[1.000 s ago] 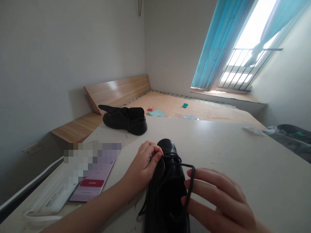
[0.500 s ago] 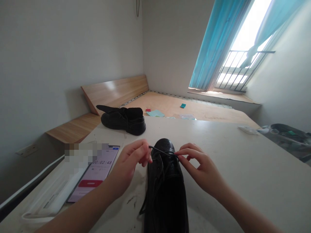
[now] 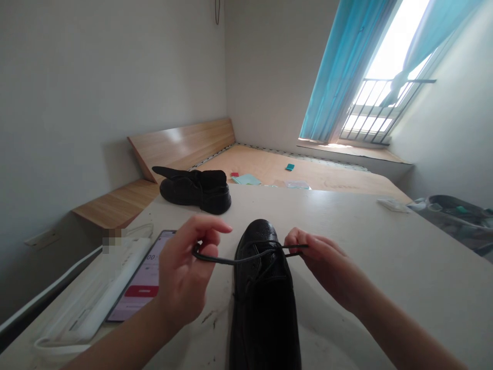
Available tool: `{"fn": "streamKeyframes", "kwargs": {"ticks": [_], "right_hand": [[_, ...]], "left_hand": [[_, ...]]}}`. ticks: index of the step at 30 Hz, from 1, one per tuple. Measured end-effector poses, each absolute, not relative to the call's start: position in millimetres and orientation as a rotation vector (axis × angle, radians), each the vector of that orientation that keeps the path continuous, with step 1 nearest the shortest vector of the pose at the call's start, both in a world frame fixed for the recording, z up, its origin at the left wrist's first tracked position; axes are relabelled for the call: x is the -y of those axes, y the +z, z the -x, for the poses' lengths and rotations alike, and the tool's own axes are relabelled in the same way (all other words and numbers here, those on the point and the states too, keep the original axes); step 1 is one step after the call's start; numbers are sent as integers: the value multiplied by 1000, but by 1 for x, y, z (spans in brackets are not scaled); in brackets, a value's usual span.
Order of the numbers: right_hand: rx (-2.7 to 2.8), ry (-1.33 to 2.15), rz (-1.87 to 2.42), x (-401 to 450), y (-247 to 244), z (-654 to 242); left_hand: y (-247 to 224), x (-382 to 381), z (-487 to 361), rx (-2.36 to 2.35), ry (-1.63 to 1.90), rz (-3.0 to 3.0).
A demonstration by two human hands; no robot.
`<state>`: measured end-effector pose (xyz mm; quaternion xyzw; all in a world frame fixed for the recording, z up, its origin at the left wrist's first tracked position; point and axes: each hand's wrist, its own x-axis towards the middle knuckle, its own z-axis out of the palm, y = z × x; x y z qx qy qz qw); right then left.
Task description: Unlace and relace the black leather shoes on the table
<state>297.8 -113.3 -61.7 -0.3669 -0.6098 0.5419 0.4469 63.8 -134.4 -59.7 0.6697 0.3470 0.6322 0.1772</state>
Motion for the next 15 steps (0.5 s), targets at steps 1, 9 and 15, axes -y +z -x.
{"fn": "streamKeyframes", "kwargs": {"ticks": [1, 9, 15], "right_hand": [[1462, 1369, 865, 113, -58, -300], [1917, 392, 1283, 114, -50, -319], [2212, 1037, 1421, 109, -66, -315]], "left_hand": [[-61, 135, -63, -968, 1701, -1900], [-56, 138, -73, -782, 1286, -2098], [-62, 130, -78, -1038, 1212, -2178]]}}
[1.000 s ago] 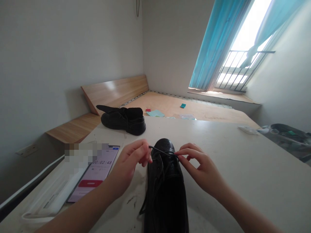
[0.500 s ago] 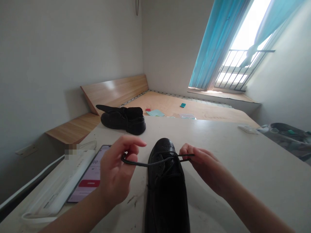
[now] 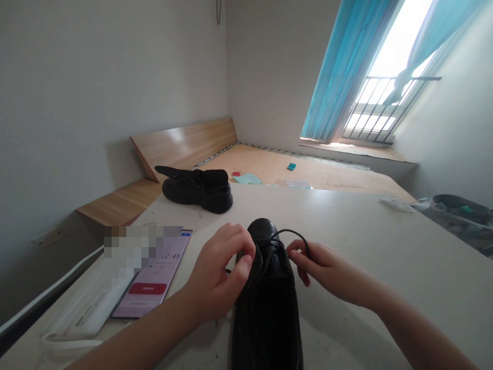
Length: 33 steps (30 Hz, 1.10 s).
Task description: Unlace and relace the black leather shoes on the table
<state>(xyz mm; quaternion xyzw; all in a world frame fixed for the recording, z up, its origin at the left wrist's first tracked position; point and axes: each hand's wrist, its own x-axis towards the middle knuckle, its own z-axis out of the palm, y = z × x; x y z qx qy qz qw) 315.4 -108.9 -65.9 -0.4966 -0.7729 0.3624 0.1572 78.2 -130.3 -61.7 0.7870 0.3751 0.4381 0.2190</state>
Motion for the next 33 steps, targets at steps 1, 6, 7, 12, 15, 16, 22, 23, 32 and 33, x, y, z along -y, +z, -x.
{"fn": "streamKeyframes", "kwargs": {"ticks": [1, 6, 7, 12, 15, 16, 22, 23, 32, 33], "right_hand": [[2210, 1108, 1434, 107, -68, -316], [1910, 894, 1215, 99, -60, -326], [1855, 860, 1114, 101, -55, -328], [1988, 920, 713, 115, -43, -331], [1990, 868, 785, 112, -53, -322], [1953, 859, 859, 109, -59, -318], [1990, 914, 1007, 101, -87, -298], [1983, 921, 994, 102, -89, -296], [1524, 1147, 896, 103, -84, -296], [1400, 1211, 877, 102, -79, -299]], "left_hand": [[-64, 127, -79, -1164, 1206, -2162], [-81, 111, -81, -1349, 944, -2006], [-84, 109, -81, -1337, 896, -1965], [-88, 104, -81, -1257, 823, -1761], [-82, 106, -83, -1208, 814, -1605], [-80, 107, -84, -1182, 824, -1557], [-73, 117, -87, -869, 966, -1328], [-72, 118, -86, -799, 979, -1273], [-54, 122, -74, -476, 1271, -1094], [-52, 122, -73, -483, 1281, -1086]]}}
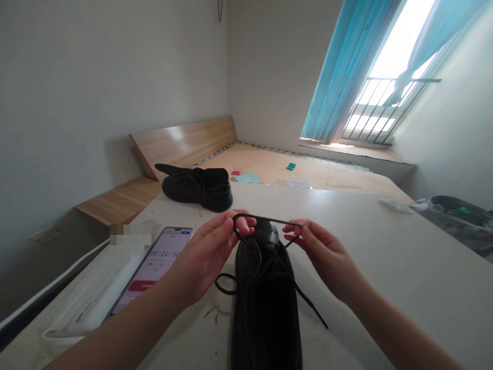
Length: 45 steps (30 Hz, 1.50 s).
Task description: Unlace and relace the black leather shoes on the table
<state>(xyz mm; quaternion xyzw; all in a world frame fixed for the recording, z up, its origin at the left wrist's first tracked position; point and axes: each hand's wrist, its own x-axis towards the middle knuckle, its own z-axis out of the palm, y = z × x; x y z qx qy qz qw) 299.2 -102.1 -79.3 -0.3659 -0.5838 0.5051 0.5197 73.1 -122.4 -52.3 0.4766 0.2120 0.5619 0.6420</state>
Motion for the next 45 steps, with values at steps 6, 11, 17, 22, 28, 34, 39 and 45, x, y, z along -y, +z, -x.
{"fn": "streamKeyframes", "kwargs": {"ticks": [6, 11, 17, 22, 28, 34, 39, 45], "right_hand": [[1295, 1097, 1035, 99, -54, -326], [2137, 906, 1446, 101, -61, -321], [1820, 983, 1386, 94, -66, -326], [1079, 1180, 1022, 90, -46, -337], [914, 1351, 853, 100, -34, -331], [1094, 510, 926, 115, -43, -315], [1282, -131, 854, 130, -46, -310], [1981, 293, 910, 144, -48, -296]], "left_hand": [[-50, 120, -70, -1195, 1136, -1682], [-60, 117, -73, -1705, 578, -2267], [-57, 115, -74, -1684, 704, -2136], [-56, 117, -71, -1352, 1299, -2083], [-59, 117, -69, -1153, 1535, -1652], [-56, 122, -74, -1010, 1352, -1732], [-60, 128, -78, -1008, 1169, -1733], [-52, 138, -82, -870, 1062, -2199]]}}
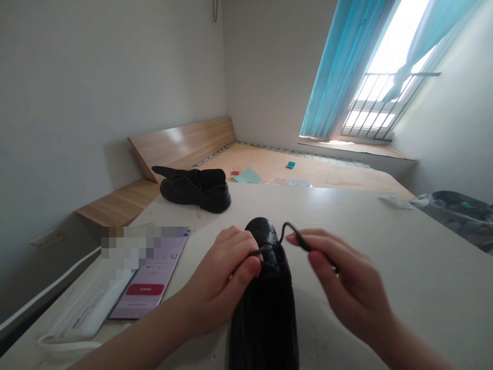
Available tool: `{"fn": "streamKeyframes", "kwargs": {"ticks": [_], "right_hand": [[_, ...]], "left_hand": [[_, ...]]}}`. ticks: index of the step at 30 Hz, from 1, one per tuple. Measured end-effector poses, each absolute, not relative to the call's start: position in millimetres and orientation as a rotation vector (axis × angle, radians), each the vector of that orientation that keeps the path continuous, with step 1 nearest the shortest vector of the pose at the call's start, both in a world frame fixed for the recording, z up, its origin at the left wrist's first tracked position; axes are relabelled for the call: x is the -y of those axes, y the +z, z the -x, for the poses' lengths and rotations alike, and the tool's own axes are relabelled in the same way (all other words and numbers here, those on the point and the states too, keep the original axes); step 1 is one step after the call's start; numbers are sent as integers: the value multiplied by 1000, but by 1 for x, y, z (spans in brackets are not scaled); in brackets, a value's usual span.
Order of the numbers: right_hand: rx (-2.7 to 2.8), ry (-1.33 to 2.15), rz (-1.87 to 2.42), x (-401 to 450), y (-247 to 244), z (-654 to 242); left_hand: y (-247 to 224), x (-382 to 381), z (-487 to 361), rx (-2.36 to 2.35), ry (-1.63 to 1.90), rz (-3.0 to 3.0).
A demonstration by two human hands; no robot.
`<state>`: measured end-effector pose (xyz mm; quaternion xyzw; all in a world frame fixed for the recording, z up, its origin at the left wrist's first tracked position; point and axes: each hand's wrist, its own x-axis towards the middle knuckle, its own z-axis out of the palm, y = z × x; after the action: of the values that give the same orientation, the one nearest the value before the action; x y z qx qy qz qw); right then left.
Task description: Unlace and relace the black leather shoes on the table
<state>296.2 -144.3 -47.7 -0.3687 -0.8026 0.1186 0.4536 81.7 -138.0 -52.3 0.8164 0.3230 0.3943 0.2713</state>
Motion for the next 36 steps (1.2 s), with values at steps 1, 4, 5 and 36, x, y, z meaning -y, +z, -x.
{"fn": "streamKeyframes", "kwargs": {"ticks": [1, 4, 5, 36], "right_hand": [[2085, 324, 895, 146, -49, -291], [2279, 342, 852, 151, -52, -278], [2297, 349, 832, 152, -53, -276], [1132, 1239, 899, 114, -23, -332]], "left_hand": [[-51, 141, -83, -830, 1047, -2274], [-51, 148, -86, -779, 1040, -2400], [-52, 149, -87, -802, 1060, -2417], [-60, 142, -88, -1081, 902, -2328]]}}
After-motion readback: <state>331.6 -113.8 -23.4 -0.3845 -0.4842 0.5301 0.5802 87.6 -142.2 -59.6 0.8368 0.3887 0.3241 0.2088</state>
